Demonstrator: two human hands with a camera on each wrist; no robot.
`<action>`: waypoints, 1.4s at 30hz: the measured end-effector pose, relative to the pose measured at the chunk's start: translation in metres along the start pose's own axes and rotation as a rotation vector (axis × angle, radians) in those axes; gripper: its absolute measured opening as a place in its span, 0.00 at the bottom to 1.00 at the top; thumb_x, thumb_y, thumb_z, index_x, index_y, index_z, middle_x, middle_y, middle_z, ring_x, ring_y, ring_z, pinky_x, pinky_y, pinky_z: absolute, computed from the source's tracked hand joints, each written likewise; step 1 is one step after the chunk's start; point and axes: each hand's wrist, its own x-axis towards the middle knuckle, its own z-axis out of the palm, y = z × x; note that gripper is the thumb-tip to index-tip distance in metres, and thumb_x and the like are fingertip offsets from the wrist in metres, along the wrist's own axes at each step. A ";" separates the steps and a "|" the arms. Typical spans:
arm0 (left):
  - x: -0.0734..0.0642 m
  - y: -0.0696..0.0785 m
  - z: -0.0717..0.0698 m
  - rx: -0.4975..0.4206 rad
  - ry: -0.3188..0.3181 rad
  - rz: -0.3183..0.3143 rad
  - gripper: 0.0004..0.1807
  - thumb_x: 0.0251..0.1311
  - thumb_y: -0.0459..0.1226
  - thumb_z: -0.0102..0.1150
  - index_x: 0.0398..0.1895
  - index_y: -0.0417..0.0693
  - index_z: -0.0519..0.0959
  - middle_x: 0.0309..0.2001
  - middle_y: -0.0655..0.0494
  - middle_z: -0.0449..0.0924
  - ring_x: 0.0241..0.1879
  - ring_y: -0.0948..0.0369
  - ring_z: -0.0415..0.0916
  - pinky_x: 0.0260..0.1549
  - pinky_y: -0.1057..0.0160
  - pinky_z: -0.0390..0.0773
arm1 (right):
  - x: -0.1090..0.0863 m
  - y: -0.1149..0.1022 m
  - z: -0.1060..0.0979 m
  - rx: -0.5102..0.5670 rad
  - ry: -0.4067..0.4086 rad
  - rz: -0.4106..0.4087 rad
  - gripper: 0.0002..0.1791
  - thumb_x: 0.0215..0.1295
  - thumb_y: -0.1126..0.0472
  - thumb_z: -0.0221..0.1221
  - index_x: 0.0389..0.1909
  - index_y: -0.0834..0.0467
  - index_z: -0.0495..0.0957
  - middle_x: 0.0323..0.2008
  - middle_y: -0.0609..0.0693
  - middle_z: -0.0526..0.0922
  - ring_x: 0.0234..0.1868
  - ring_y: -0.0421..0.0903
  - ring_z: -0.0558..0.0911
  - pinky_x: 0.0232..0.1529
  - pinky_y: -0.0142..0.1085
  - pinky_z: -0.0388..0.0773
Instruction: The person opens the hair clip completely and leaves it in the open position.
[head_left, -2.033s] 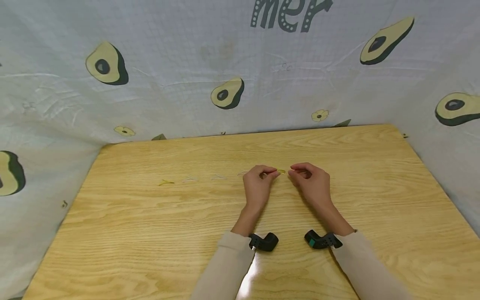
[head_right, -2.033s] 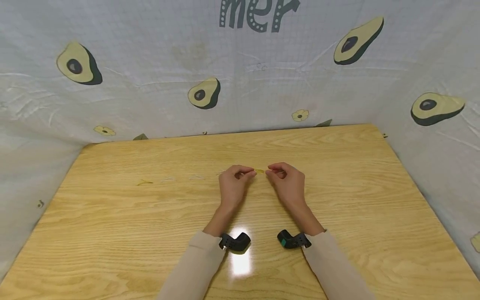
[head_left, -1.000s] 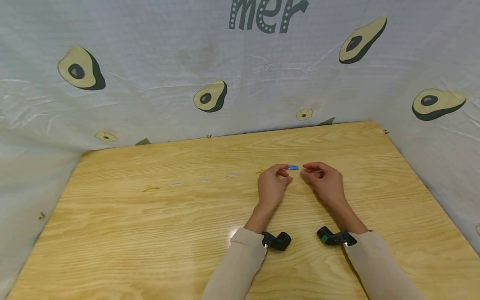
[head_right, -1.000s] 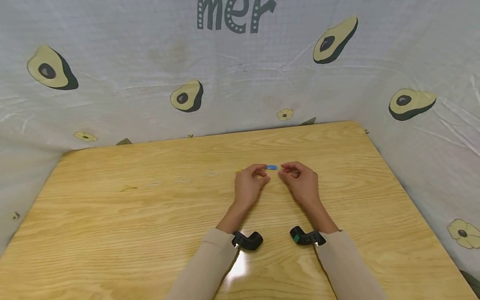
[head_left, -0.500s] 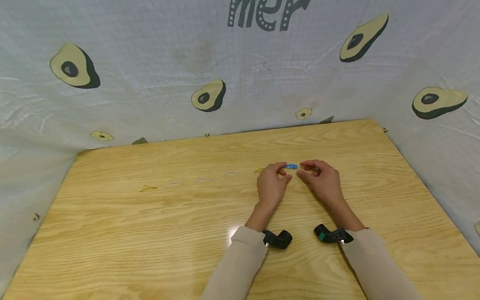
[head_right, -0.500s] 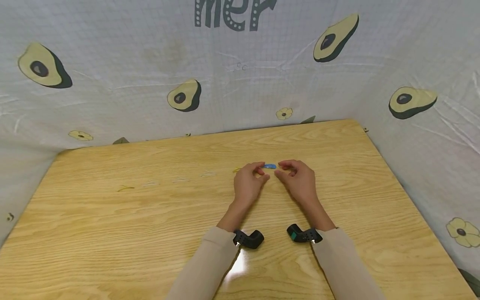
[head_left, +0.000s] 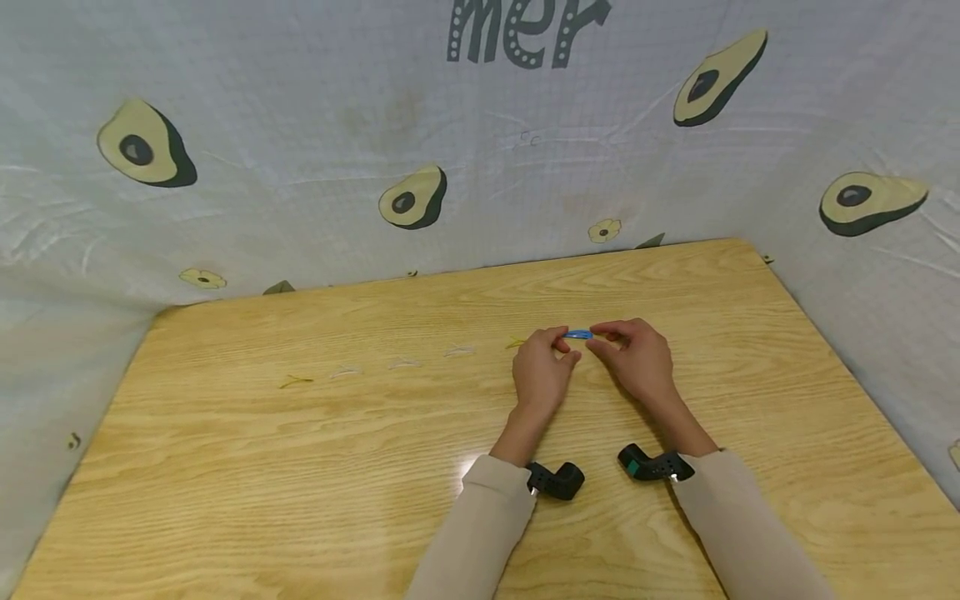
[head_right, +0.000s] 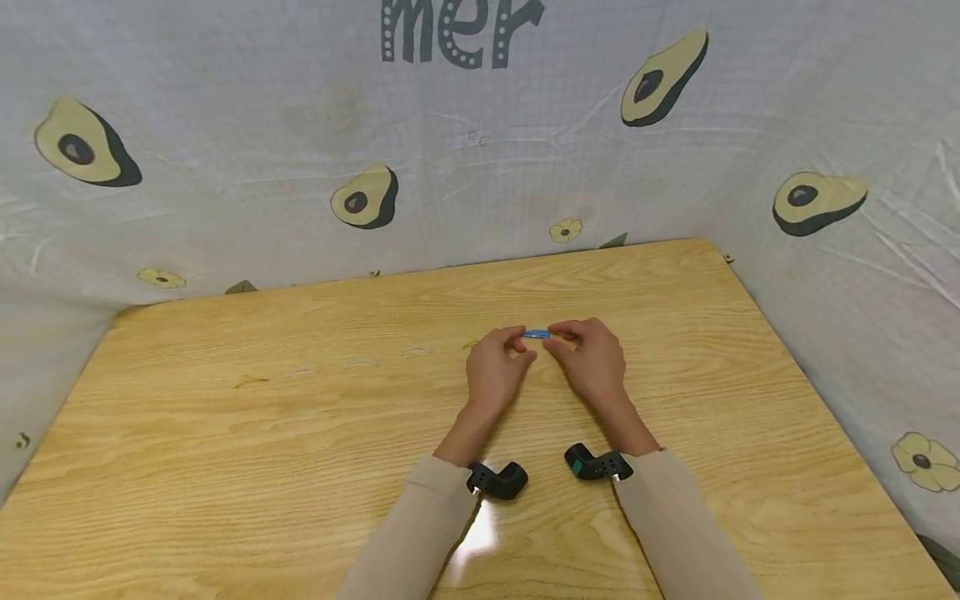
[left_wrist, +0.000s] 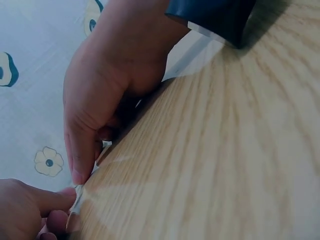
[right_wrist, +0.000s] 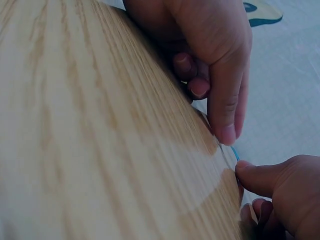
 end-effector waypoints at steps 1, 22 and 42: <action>0.000 0.000 0.000 -0.005 0.003 0.006 0.19 0.51 0.38 0.72 0.49 0.46 0.83 0.28 0.62 0.79 0.27 0.62 0.75 0.27 0.66 0.71 | 0.000 0.000 0.000 -0.008 -0.006 0.000 0.14 0.60 0.56 0.66 0.44 0.59 0.85 0.34 0.55 0.79 0.30 0.50 0.74 0.30 0.41 0.67; -0.004 -0.002 0.000 -0.040 0.044 0.053 0.20 0.49 0.34 0.73 0.49 0.49 0.83 0.41 0.59 0.82 0.44 0.57 0.79 0.42 0.58 0.76 | 0.001 -0.003 -0.001 -0.031 -0.036 0.006 0.14 0.61 0.55 0.65 0.45 0.58 0.84 0.34 0.55 0.77 0.34 0.52 0.75 0.31 0.43 0.69; -0.002 -0.003 0.006 -0.053 0.036 -0.030 0.29 0.48 0.35 0.73 0.56 0.42 0.77 0.30 0.61 0.81 0.20 0.68 0.70 0.34 0.61 0.75 | 0.002 -0.002 -0.002 -0.030 -0.067 0.035 0.10 0.61 0.57 0.65 0.39 0.59 0.85 0.36 0.57 0.77 0.39 0.55 0.76 0.37 0.48 0.70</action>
